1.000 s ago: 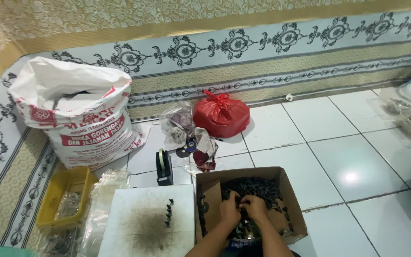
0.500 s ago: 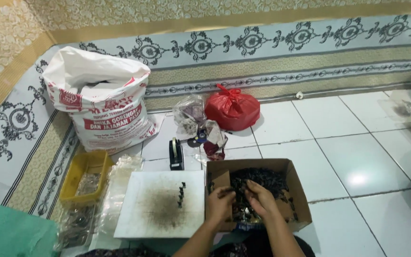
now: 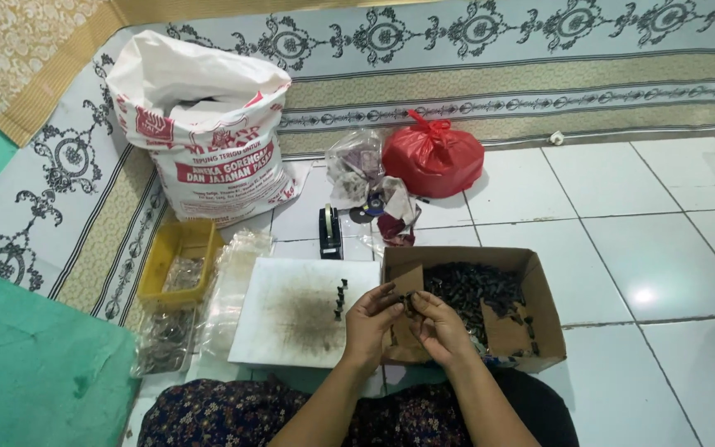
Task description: The person sits on the floor and sorts small dark metal parts from a cardboard box, placing them one by one onto a white board. They also handle a clear plastic bag containing silver-colored parts, opening and closing it before returning to sorting the dark parts.
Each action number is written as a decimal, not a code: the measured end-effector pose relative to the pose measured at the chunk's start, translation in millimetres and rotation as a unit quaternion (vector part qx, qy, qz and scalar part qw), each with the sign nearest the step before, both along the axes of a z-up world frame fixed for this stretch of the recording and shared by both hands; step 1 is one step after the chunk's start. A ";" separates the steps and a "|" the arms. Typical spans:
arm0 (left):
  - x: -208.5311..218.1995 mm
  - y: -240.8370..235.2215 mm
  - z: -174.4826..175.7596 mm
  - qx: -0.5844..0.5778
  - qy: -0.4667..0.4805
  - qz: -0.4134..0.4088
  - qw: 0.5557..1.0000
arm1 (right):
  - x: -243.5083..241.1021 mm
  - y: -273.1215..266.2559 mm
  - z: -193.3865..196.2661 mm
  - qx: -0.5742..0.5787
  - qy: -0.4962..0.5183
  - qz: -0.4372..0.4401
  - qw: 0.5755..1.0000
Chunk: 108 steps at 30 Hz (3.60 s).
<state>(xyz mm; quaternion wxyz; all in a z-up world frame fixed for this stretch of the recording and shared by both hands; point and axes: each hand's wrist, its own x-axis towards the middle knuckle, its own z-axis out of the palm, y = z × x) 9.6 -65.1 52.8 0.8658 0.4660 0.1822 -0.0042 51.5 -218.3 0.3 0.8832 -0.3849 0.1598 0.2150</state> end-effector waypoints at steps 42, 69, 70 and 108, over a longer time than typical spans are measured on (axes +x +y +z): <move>-56.1 82.2 -32.5 0.104 0.134 0.019 0.985 | -33.9 77.3 21.8 -0.366 -0.131 0.231 0.892; -23.4 86.2 -76.7 0.481 -0.031 0.096 0.871 | 56.9 118.1 -67.2 -0.651 -0.368 0.045 0.662; -24.0 86.9 -77.1 0.482 -0.028 0.095 0.871 | 57.6 118.3 -67.9 -0.651 -0.367 0.047 0.663; 160.7 -123.9 -247.4 0.878 -0.227 -0.079 0.414 | 101.9 -98.9 -91.7 -0.752 -0.178 0.199 0.603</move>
